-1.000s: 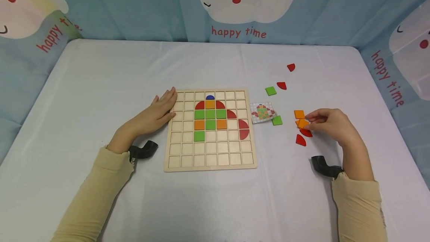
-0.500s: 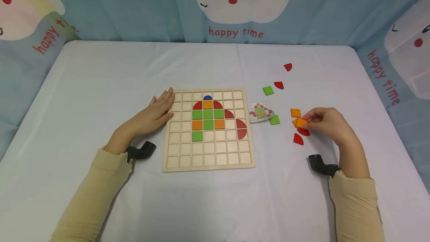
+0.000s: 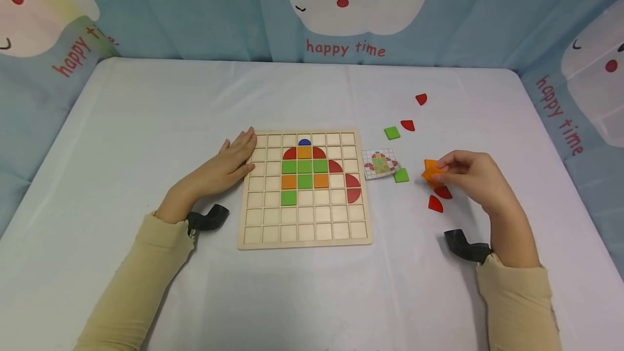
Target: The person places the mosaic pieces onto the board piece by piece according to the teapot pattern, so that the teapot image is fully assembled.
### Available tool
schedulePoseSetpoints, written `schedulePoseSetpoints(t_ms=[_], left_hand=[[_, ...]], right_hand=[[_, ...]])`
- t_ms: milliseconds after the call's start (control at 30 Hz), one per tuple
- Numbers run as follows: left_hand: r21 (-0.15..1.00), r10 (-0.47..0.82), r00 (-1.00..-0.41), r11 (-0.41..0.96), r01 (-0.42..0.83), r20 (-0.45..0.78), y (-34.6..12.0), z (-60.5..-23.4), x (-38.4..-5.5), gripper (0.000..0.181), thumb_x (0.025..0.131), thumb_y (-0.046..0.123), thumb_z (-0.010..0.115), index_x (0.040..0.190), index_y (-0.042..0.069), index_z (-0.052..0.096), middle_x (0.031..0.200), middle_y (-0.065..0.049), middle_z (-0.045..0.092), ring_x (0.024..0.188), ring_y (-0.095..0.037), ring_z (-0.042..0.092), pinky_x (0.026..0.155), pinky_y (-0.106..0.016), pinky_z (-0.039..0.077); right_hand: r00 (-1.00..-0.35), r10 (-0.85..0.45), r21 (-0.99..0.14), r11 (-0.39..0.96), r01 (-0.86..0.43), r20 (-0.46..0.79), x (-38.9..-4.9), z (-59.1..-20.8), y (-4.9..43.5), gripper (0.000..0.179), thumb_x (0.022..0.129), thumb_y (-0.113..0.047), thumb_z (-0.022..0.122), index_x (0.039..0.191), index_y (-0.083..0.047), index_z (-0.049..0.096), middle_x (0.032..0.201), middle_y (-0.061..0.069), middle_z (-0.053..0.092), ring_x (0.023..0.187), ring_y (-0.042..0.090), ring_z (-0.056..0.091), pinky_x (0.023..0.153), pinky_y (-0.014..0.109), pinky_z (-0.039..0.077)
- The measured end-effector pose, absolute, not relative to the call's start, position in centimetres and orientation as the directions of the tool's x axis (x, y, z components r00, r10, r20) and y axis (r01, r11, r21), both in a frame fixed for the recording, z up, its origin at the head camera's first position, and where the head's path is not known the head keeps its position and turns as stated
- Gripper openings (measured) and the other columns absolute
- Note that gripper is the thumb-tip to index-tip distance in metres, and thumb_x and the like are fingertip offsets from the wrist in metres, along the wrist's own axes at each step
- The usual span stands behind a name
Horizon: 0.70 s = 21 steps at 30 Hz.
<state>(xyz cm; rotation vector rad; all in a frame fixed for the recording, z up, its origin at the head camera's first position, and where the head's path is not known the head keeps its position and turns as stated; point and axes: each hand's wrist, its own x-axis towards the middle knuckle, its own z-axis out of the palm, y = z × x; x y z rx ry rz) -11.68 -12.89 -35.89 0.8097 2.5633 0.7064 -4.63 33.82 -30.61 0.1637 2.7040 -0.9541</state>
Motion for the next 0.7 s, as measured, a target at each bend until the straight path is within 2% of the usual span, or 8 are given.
schedulePoseSetpoints(t_ms=[33,133,267,500,700], left_hand=[[0.555,0.610,-0.771,0.712,0.430,-0.185,-12.9,-35.9,-11.7,0.063,0.102,0.020,0.041,0.149,-0.005,0.006,0.156,-0.017,-0.004,0.143,-0.029,-0.003,0.113,-0.048,-0.005],[0.549,0.608,-0.772,0.716,0.431,-0.187,-12.8,-35.9,-11.7,0.063,0.102,0.020,0.041,0.149,-0.004,0.006,0.156,-0.017,-0.004,0.143,-0.029,-0.004,0.113,-0.048,-0.005],[0.545,0.607,-0.773,0.717,0.434,-0.183,-12.8,-36.0,-11.7,0.063,0.102,0.021,0.041,0.149,-0.004,0.006,0.156,-0.016,-0.004,0.143,-0.029,-0.003,0.113,-0.048,-0.005],[0.534,0.604,-0.776,0.723,0.437,-0.183,-12.8,-36.1,-11.8,0.064,0.102,0.022,0.040,0.149,-0.004,0.006,0.156,-0.016,-0.004,0.143,-0.028,-0.003,0.113,-0.048,-0.004],[0.531,0.603,-0.776,0.726,0.437,-0.186,-12.9,-36.1,-11.8,0.064,0.102,0.022,0.040,0.149,-0.004,0.006,0.156,-0.016,-0.003,0.143,-0.028,-0.004,0.113,-0.048,-0.004]], right_hand=[[-0.962,0.006,-0.614,0.769,0.179,-0.273,-4.6,-30.5,33.3,0.032,0.088,-0.022,0.069,0.107,0.001,0.060,0.082,-0.003,0.068,0.077,0.005,0.056,0.074,0.021,0.039],[-0.974,-0.038,-0.643,0.757,0.118,-0.224,-4.7,-30.1,31.8,0.028,0.086,-0.019,0.071,0.103,0.001,0.061,0.080,0.002,0.066,0.071,0.012,0.059,0.065,0.017,0.043],[-0.976,-0.096,-0.664,0.746,0.059,-0.194,-5.3,-29.8,29.6,0.022,0.086,-0.013,0.071,0.100,0.001,0.063,0.082,0.008,0.065,0.067,0.017,0.058,0.055,0.022,0.046],[-0.969,-0.157,-0.699,0.715,0.021,-0.190,-6.0,-29.5,26.5,0.015,0.085,-0.009,0.071,0.096,-0.001,0.065,0.086,0.009,0.064,0.076,0.021,0.061,0.066,0.016,0.048],[-0.950,-0.237,-0.719,0.695,-0.019,-0.204,-6.6,-29.5,24.1,0.013,0.084,-0.007,0.072,0.093,-0.001,0.065,0.089,0.010,0.063,0.077,0.017,0.060,0.067,0.019,0.050]])
